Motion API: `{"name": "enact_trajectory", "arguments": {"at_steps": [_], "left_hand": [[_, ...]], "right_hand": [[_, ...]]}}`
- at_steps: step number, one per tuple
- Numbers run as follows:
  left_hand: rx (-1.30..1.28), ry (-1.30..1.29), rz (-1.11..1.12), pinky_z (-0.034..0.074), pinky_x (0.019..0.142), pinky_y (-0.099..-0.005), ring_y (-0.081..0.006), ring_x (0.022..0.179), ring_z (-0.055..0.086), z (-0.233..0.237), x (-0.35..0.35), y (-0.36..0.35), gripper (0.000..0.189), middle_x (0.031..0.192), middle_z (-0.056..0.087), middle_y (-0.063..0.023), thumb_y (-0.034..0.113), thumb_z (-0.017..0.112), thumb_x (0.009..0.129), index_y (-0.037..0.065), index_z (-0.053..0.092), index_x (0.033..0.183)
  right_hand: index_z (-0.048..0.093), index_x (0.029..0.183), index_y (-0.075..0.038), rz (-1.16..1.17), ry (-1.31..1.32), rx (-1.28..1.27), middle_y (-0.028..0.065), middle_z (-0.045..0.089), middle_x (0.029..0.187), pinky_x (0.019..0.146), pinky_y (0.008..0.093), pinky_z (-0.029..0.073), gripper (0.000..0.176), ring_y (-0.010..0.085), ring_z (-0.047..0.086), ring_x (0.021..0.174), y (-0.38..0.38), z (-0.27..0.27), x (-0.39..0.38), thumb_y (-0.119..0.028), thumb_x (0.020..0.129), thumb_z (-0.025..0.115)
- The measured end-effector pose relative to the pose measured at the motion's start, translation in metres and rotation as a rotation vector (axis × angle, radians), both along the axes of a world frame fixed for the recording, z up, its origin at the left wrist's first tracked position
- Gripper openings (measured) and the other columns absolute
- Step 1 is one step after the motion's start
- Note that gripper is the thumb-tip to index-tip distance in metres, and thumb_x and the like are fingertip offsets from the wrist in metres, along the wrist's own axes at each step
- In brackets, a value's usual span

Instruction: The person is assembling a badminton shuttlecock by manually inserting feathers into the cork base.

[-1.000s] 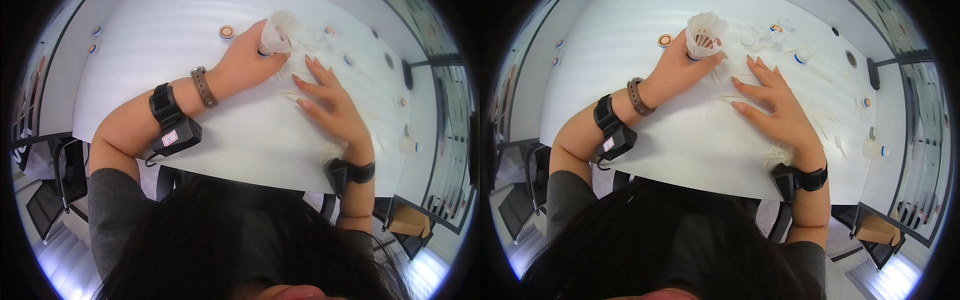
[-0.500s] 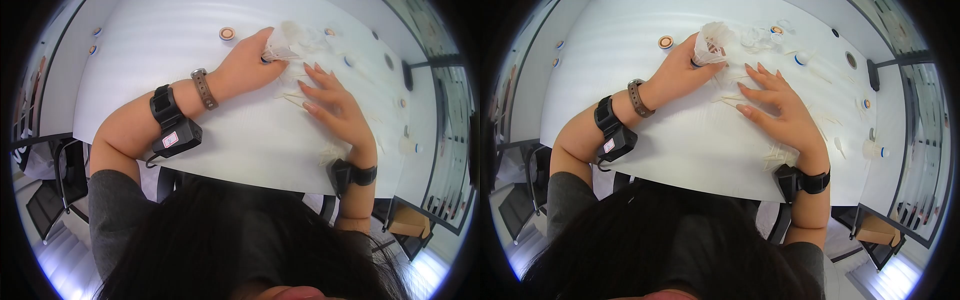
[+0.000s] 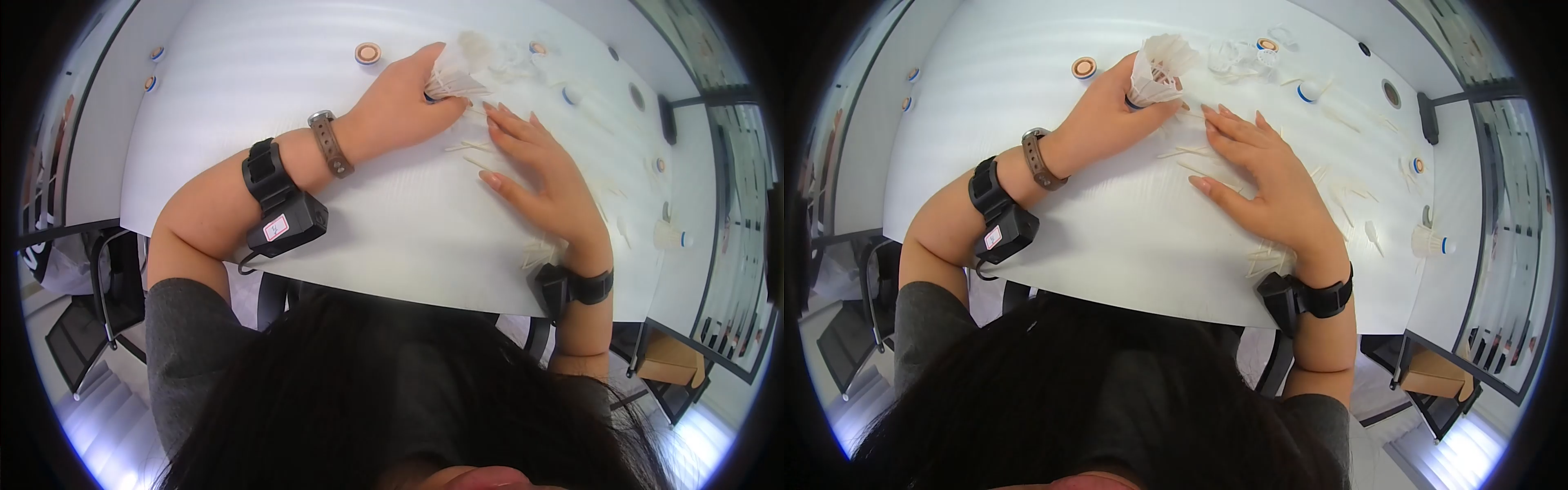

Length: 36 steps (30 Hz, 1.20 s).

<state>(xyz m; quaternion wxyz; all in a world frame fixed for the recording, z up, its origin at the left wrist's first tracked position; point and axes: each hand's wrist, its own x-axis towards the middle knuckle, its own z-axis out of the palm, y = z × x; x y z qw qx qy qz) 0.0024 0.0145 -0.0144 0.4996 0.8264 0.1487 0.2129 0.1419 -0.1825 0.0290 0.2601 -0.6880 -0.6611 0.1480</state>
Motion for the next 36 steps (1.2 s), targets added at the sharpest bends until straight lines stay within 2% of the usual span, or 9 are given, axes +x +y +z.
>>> {"name": "enact_trajectory", "arguments": {"at_steps": [9,18,36], "left_hand": [[-0.03,0.022,-0.027,0.052,0.088,-0.0305,-0.016,0.1,0.065,0.005,-0.002,-0.001,0.052,0.111,0.068,-0.0091,0.014,0.069,0.084,0.001,0.053,0.131],[0.011,0.051,-0.028,0.051,0.09,-0.0303,-0.0163,0.103,0.064,0.006,-0.002,0.0,0.058,0.114,0.066,-0.0093,0.014,0.07,0.082,0.002,0.05,0.135],[0.051,0.062,-0.043,0.053,0.09,-0.0313,-0.018,0.103,0.065,0.008,-0.002,0.0,0.059,0.115,0.066,-0.0117,0.016,0.072,0.083,0.001,0.049,0.136]], "right_hand": [[0.059,0.127,0.007,-0.007,0.08,0.008,0.0173,0.055,0.142,0.119,0.0483,0.024,0.051,0.0333,0.045,0.138,0.0,-0.002,0.001,-0.02,0.086,0.073],[0.059,0.128,0.007,-0.036,0.238,-0.008,0.018,0.054,0.143,0.117,0.0406,0.03,0.051,0.0319,0.045,0.138,-0.006,-0.001,0.007,-0.015,0.084,0.075],[0.059,0.133,0.001,0.046,0.301,-0.102,0.0152,0.054,0.144,0.122,0.0438,0.019,0.052,0.029,0.039,0.143,-0.007,0.009,0.014,-0.015,0.086,0.073]]}}
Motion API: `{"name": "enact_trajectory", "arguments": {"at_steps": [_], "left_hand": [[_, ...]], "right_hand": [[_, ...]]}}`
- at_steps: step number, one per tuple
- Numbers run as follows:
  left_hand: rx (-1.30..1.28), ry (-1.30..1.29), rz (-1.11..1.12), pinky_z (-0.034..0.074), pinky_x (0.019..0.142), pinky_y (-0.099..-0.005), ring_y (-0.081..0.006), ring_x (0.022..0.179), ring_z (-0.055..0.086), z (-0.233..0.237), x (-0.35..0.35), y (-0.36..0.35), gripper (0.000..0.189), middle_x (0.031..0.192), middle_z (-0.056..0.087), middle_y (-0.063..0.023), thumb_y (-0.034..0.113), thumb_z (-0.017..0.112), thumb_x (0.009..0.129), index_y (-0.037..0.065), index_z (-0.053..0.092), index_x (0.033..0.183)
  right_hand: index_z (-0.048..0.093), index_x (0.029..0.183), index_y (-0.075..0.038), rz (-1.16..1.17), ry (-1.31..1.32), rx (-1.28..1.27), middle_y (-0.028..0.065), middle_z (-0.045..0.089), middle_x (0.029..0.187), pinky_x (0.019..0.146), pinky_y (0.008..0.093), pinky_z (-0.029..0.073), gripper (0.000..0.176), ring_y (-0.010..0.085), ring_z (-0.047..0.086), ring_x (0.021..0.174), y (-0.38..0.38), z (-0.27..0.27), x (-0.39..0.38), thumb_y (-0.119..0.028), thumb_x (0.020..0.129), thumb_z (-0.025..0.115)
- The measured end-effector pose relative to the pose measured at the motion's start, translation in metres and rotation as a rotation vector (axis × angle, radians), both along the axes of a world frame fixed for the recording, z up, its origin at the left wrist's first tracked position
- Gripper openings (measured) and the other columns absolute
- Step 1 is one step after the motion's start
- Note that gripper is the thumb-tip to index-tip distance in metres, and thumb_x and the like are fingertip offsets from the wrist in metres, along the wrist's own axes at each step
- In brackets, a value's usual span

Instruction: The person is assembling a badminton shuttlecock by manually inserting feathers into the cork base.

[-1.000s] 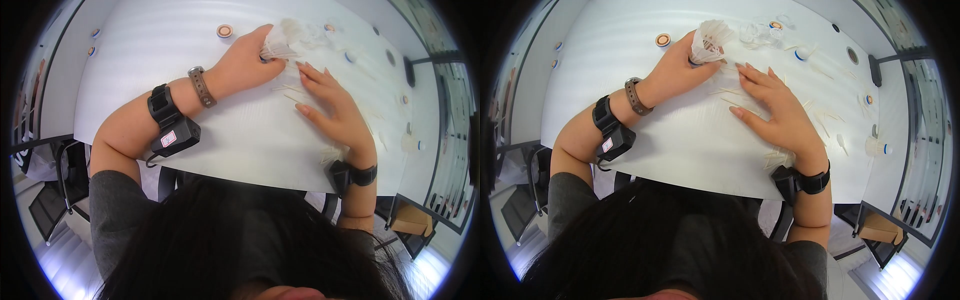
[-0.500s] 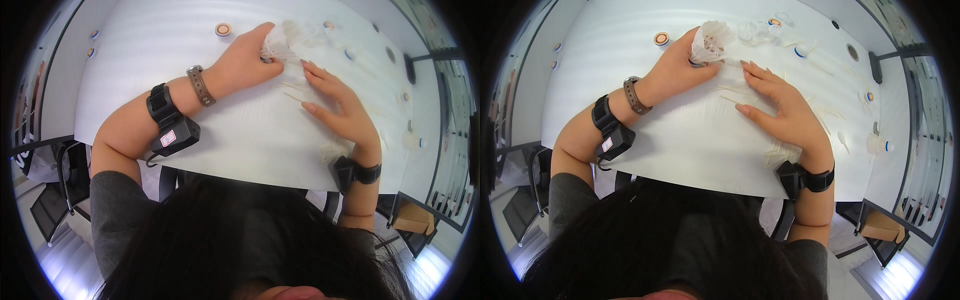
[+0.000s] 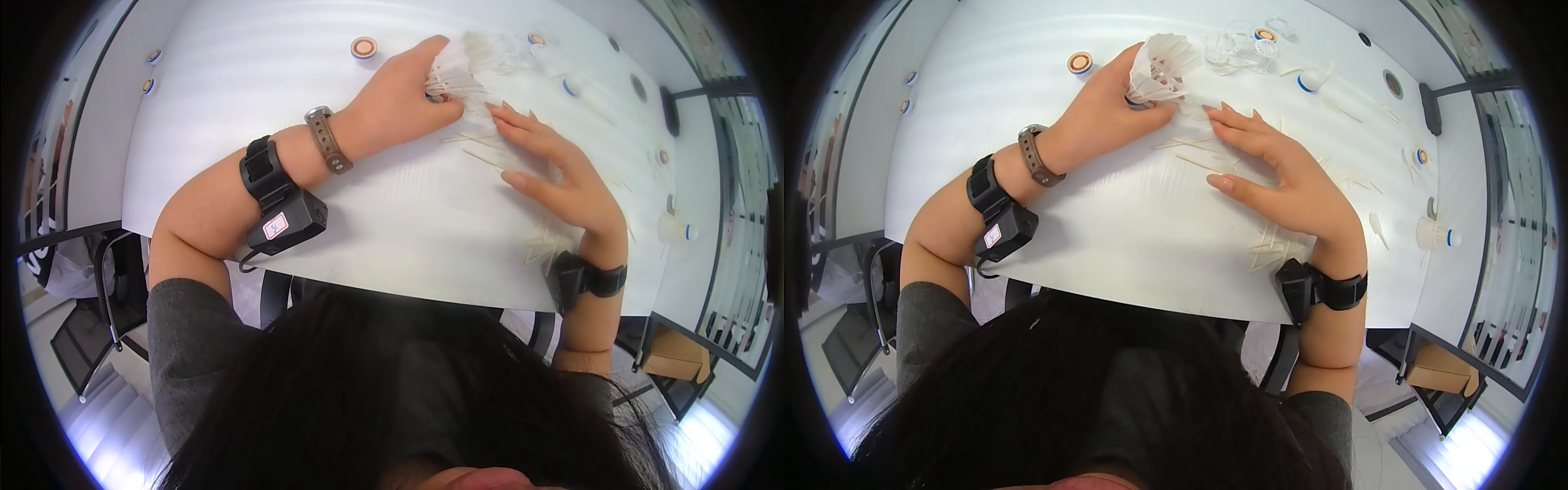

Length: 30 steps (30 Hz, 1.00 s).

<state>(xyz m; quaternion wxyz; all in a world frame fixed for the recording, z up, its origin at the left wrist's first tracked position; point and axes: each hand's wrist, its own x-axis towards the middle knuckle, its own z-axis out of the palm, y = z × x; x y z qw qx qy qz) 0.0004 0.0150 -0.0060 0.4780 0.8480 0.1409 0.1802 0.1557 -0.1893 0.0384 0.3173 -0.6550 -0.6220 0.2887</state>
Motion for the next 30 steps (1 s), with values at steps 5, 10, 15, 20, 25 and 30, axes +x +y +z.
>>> {"name": "enact_trajectory", "arguments": {"at_steps": [5,10,15,20,25,30], "left_hand": [[0.018,0.005,-0.027,0.052,0.091,-0.0319,-0.0191,0.105,0.065,0.0,0.0,0.0,0.061,0.116,0.066,-0.0127,0.016,0.072,0.083,0.001,0.048,0.138],[0.018,-0.002,-0.058,0.052,0.091,-0.0323,-0.0194,0.106,0.064,0.0,0.001,-0.001,0.06,0.117,0.066,-0.0131,0.016,0.072,0.084,0.001,0.048,0.137],[0.017,0.01,-0.081,0.052,0.091,-0.0322,-0.0191,0.106,0.065,0.001,0.0,0.0,0.057,0.116,0.067,-0.0126,0.016,0.072,0.085,0.002,0.05,0.136],[0.026,-0.035,-0.094,0.052,0.091,-0.0323,-0.0188,0.103,0.065,-0.003,0.001,0.001,0.055,0.114,0.068,-0.0119,0.017,0.072,0.085,0.002,0.051,0.134],[0.028,-0.09,-0.079,0.052,0.084,-0.0344,-0.0239,0.095,0.066,-0.006,0.002,0.001,0.047,0.105,0.067,-0.0147,0.017,0.07,0.084,0.001,0.053,0.125],[0.063,-0.206,-0.066,0.052,0.072,-0.0381,-0.0336,0.081,0.066,-0.01,0.006,-0.002,0.034,0.09,0.066,-0.0207,0.017,0.066,0.081,-0.001,0.055,0.108]], "right_hand": [[0.06,0.132,0.0,0.024,0.019,-0.005,0.0148,0.052,0.146,0.122,0.0453,0.017,0.051,0.0296,0.037,0.144,0.0,-0.003,0.004,-0.016,0.086,0.074],[0.061,0.131,0.0,0.028,0.047,0.004,0.0149,0.053,0.145,0.122,0.0459,0.017,0.05,0.03,0.037,0.144,-0.002,-0.004,0.006,-0.016,0.086,0.074],[0.064,0.13,-0.004,0.028,-0.028,0.009,0.0158,0.052,0.145,0.122,0.0465,0.017,0.047,0.0315,0.037,0.144,0.001,-0.001,0.0,-0.016,0.085,0.073],[0.065,0.129,-0.006,0.039,-0.217,0.04,0.0178,0.05,0.146,0.121,0.0476,0.02,0.051,0.0349,0.039,0.143,0.005,-0.005,-0.008,-0.024,0.082,0.075],[0.063,0.131,-0.006,0.024,-0.356,0.084,0.019,0.051,0.145,0.119,0.0492,0.024,0.057,0.0363,0.041,0.14,0.006,-0.004,-0.019,-0.029,0.08,0.075],[0.06,0.132,-0.002,0.021,-0.446,0.117,0.021,0.053,0.142,0.118,0.0497,0.027,0.062,0.0363,0.044,0.138,0.005,-0.006,-0.023,-0.032,0.08,0.075]]}}
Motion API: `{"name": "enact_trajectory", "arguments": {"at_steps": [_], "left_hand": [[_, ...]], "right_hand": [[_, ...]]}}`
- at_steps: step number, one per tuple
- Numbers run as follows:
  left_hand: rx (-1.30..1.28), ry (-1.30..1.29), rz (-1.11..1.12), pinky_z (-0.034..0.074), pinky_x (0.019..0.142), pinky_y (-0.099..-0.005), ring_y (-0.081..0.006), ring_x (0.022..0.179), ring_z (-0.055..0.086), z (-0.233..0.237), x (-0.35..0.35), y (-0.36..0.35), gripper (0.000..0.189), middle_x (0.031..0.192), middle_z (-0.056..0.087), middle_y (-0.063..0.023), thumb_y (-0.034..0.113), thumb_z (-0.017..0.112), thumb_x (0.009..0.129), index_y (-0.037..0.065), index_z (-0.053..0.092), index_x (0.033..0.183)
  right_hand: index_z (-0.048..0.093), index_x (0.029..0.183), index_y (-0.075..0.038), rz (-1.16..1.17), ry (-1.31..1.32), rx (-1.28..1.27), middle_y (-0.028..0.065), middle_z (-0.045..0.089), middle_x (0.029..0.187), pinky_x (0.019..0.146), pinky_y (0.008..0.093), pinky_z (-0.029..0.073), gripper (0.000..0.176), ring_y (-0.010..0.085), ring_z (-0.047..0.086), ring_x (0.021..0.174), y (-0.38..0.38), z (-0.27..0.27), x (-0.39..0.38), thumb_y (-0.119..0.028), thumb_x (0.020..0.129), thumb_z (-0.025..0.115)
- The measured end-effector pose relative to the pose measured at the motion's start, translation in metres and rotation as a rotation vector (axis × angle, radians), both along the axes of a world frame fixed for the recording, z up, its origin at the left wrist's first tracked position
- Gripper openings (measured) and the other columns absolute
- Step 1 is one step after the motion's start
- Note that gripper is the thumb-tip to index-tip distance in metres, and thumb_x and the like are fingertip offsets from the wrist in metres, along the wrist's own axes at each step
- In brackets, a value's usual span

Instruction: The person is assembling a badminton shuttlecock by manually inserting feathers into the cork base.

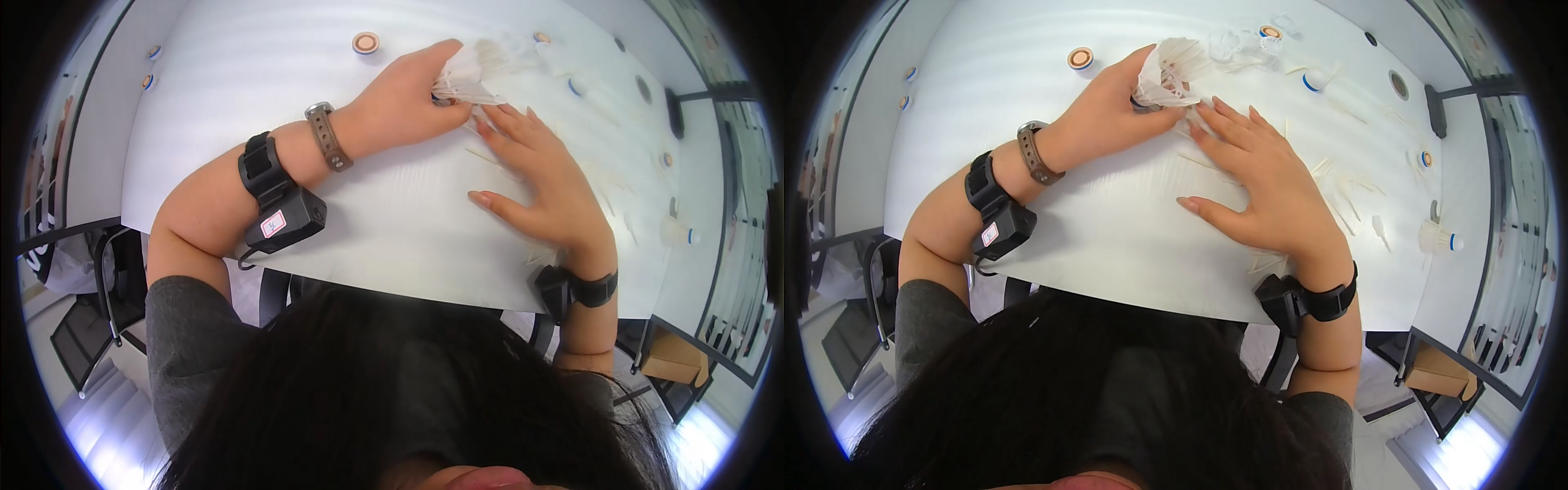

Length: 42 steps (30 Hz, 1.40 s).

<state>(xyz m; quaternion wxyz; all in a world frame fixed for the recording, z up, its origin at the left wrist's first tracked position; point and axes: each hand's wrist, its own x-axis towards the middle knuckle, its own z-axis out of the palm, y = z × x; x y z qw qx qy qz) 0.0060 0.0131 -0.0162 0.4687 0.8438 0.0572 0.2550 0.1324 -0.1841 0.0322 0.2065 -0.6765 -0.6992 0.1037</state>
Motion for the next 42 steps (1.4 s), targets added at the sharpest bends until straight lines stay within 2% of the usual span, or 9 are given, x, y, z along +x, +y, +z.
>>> {"name": "enact_trajectory", "arguments": {"at_steps": [3,12,17,21,25,26,28,33,42], "left_hand": [[-0.009,0.176,-0.011,0.051,0.091,-0.0318,-0.0176,0.105,0.065,0.008,-0.005,0.002,0.054,0.115,0.067,-0.0113,0.017,0.073,0.085,0.001,0.052,0.133],[-0.271,0.056,0.094,0.051,0.084,-0.0261,-0.0082,0.096,0.062,0.008,-0.004,0.0,0.04,0.106,0.067,-0.0014,0.021,0.076,0.088,0.005,0.058,0.12],[-0.281,0.007,0.055,0.051,0.08,-0.025,-0.0075,0.09,0.062,0.008,-0.003,-0.001,0.031,0.097,0.067,0.0008,0.021,0.077,0.087,0.006,0.063,0.111],[-0.263,0.007,0.025,0.051,0.079,-0.0248,-0.0079,0.089,0.063,0.011,-0.003,-0.004,0.03,0.097,0.069,0.0002,0.022,0.078,0.087,0.005,0.065,0.109],[-0.203,0.043,0.022,0.053,0.085,-0.0322,-0.0209,0.095,0.069,0.01,-0.003,-0.001,0.037,0.104,0.072,-0.0099,0.029,0.076,0.085,0.006,0.067,0.113],[-0.172,0.057,0.031,0.053,0.084,-0.0306,-0.0177,0.094,0.068,0.01,-0.003,-0.001,0.036,0.103,0.072,-0.0077,0.028,0.077,0.085,0.006,0.067,0.112],[-0.108,0.08,0.048,0.053,0.083,-0.0274,-0.0113,0.094,0.067,0.012,-0.003,-0.002,0.032,0.101,0.073,-0.0035,0.026,0.078,0.086,0.006,0.068,0.11],[-0.081,0.035,0.023,0.054,0.081,-0.0272,-0.0121,0.091,0.069,0.018,-0.004,-0.004,0.036,0.098,0.073,-0.004,0.032,0.081,0.084,0.006,0.068,0.106],[0.092,-0.03,-0.028,0.055,0.07,-0.0261,-0.0108,0.076,0.068,0.021,-0.008,-0.006,0.038,0.085,0.073,-0.0024,0.035,0.085,0.079,0.007,0.07,0.1]], "right_hand": [[0.059,0.131,0.002,0.006,0.027,0.007,0.022,0.053,0.141,0.118,0.0496,0.028,0.064,0.0361,0.044,0.138,0.0,-0.001,-0.001,-0.032,0.08,0.075],[0.051,0.139,0.002,-0.065,0.197,0.106,0.0198,0.046,0.15,0.118,0.0455,0.028,0.069,0.0351,0.039,0.143,0.0,-0.003,0.005,-0.021,0.081,0.079],[0.048,0.144,-0.001,-0.134,0.455,0.097,0.0173,0.045,0.152,0.119,0.0408,0.025,0.065,0.0297,0.034,0.146,-0.002,0.001,0.01,-0.017,0.086,0.074],[0.048,0.144,0.0,-0.156,0.891,0.088,0.017,0.045,0.151,0.119,0.0408,0.025,0.065,0.0285,0.035,0.145,-0.003,0.003,0.012,-0.028,0.089,0.065],[0.046,0.144,0.006,-0.12,1.171,0.126,0.0211,0.044,0.151,0.117,0.0439,0.026,0.07,0.0324,0.037,0.143,0.0,-0.002,0.014,-0.038,0.089,0.052],[0.045,0.143,0.007,-0.097,1.229,0.149,0.0228,0.044,0.15,0.117,0.0451,0.026,0.07,0.0342,0.037,0.143,0.0,-0.003,0.016,-0.038,0.09,0.05],[0.043,0.144,0.008,-0.098,1.25,0.157,0.0245,0.041,0.151,0.117,0.0467,0.025,0.072,0.0354,0.035,0.144,-0.001,-0.003,0.018,-0.039,0.09,0.048],[0.033,0.148,0.01,-0.02,1.434,0.196,0.0254,0.028,0.158,0.12,0.0484,0.015,0.08,0.035,0.021,0.15,-0.001,-0.008,0.023,-0.042,0.089,0.045],[0.022,0.154,0.005,0.058,1.253,0.184,0.0216,0.015,0.164,0.121,0.0516,0.005,0.104,0.0333,0.008,0.153,0.002,0.0,-0.011,-0.053,0.076,0.056]]}}
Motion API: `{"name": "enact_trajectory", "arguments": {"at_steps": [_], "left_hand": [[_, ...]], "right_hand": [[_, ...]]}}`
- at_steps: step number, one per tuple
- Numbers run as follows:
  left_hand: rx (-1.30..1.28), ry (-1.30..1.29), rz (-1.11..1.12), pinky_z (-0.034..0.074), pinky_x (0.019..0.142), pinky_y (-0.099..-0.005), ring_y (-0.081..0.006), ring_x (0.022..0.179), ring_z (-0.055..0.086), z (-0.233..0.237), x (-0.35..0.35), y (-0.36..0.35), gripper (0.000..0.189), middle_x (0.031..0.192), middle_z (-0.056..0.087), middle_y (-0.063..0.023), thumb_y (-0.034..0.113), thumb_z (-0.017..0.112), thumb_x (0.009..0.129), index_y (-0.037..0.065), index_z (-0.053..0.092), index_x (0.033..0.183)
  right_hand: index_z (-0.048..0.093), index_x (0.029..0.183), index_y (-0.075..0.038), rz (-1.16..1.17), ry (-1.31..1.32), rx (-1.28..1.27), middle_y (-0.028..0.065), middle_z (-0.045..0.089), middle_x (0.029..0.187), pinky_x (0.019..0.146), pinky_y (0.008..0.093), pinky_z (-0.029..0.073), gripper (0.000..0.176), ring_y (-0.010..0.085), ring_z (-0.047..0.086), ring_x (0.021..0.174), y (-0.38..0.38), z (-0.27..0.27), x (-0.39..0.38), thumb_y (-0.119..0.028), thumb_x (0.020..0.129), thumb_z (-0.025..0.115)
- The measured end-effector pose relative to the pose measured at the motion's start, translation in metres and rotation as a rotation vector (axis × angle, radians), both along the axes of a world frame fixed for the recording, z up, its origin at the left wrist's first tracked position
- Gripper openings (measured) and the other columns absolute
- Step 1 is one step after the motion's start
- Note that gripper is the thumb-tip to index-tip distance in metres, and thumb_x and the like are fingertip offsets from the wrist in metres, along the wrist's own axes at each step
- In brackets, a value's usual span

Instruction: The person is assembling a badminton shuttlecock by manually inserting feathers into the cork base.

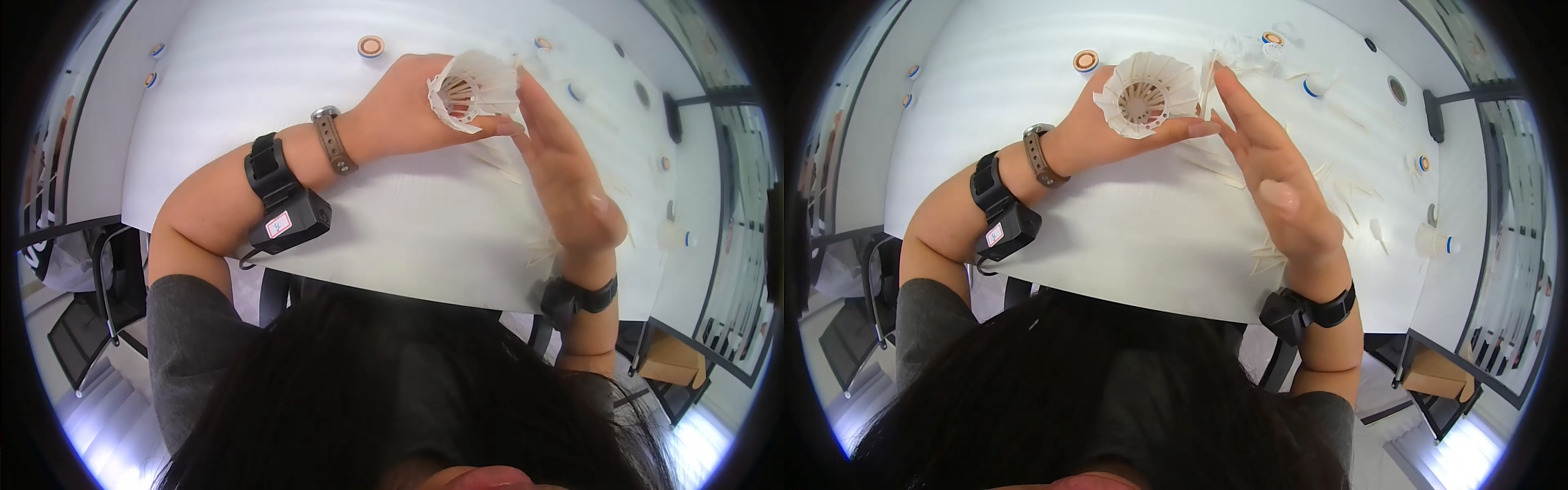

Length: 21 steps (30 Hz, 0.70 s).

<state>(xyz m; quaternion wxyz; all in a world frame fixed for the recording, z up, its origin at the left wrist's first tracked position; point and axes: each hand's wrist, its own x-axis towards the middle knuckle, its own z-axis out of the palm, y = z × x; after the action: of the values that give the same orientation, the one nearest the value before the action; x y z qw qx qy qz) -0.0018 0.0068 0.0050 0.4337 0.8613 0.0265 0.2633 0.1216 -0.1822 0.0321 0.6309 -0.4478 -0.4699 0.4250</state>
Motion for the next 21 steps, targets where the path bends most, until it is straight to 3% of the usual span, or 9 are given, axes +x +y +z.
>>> {"name": "enact_trajectory", "arguments": {"at_steps": [2,5,8,10,13,16,19,21], "left_hand": [[-0.018,0.011,-0.026,0.054,0.07,-0.0261,-0.0106,0.075,0.068,0.003,-0.001,-0.001,0.037,0.084,0.073,-0.0022,0.034,0.085,0.079,0.007,0.07,0.101],[0.056,-0.063,-0.012,0.055,0.07,-0.0264,-0.0107,0.075,0.068,-0.006,0.001,0.002,0.036,0.085,0.073,-0.0025,0.033,0.084,0.08,0.007,0.07,0.101],[-0.094,0.013,0.02,0.055,0.07,-0.0266,-0.0112,0.075,0.068,-0.001,0.001,0.0,0.035,0.086,0.073,-0.003,0.033,0.083,0.082,0.007,0.07,0.1],[-0.059,0.035,0.043,0.055,0.07,-0.0267,-0.0114,0.076,0.068,0.001,0.0,-0.001,0.032,0.086,0.073,-0.0034,0.031,0.082,0.083,0.006,0.07,0.1],[-0.05,0.017,-0.004,0.054,0.069,-0.0264,-0.0111,0.075,0.068,-0.002,0.001,-0.001,0.031,0.087,0.073,-0.0035,0.029,0.082,0.082,0.006,0.069,0.099],[0.018,-0.03,-0.108,0.053,0.066,-0.026,-0.0121,0.073,0.067,-0.009,0.001,0.003,0.028,0.086,0.072,-0.0035,0.025,0.082,0.081,0.006,0.069,0.098],[0.084,-0.082,-0.192,0.051,0.062,-0.0266,-0.015,0.068,0.065,-0.01,0.0,0.006,0.027,0.082,0.069,-0.0035,0.02,0.083,0.078,0.006,0.067,0.095],[0.121,-0.146,-0.22,0.05,0.061,-0.029,-0.0192,0.066,0.063,-0.008,0.0,0.005,0.029,0.078,0.065,-0.005,0.018,0.083,0.075,0.005,0.067,0.095]], "right_hand": [[0.022,0.155,0.004,-0.039,-0.09,-0.044,0.0206,0.016,0.164,0.12,0.0521,0.007,0.111,0.0338,0.01,0.153,0.002,0.004,-0.01,-0.062,0.072,0.055],[0.022,0.155,0.003,-0.045,-0.094,-0.05,0.0192,0.015,0.164,0.121,0.0515,0.006,0.11,0.0333,0.01,0.153,0.003,0.002,-0.012,-0.061,0.072,0.056],[0.025,0.155,0.003,-0.066,-0.178,-0.006,0.0212,0.019,0.163,0.121,0.0514,0.008,0.104,0.0332,0.014,0.152,0.004,0.001,-0.007,-0.059,0.076,0.053],[0.041,0.147,0.001,-0.128,-0.169,0.034,0.0198,0.033,0.158,0.119,0.0469,0.022,0.08,0.0312,0.031,0.146,0.005,0.011,-0.001,-0.036,0.079,0.062],[0.053,0.134,0.001,-0.415,-0.231,-0.043,0.017,0.05,0.145,0.111,0.0425,0.036,0.054,0.0275,0.048,0.133,0.003,0.0,0.004,-0.017,0.085,0.065],[0.061,0.124,-0.002,-0.442,-0.119,-0.104,0.0118,0.059,0.132,0.099,0.0362,0.046,0.036,0.0221,0.055,0.123,0.008,0.002,-0.002,-0.004,0.088,0.065],[0.066,0.117,-0.006,-0.366,-0.324,-0.148,0.01,0.062,0.128,0.093,0.0318,0.048,0.03,0.0191,0.056,0.12,0.005,-0.008,0.006,-0.005,0.088,0.069],[0.068,0.108,-0.006,-0.417,-0.467,-0.044,0.0086,0.064,0.125,0.087,0.0291,0.048,0.025,0.0173,0.06,0.112,0.007,-0.013,0.004,-0.003,0.083,0.073]]}}
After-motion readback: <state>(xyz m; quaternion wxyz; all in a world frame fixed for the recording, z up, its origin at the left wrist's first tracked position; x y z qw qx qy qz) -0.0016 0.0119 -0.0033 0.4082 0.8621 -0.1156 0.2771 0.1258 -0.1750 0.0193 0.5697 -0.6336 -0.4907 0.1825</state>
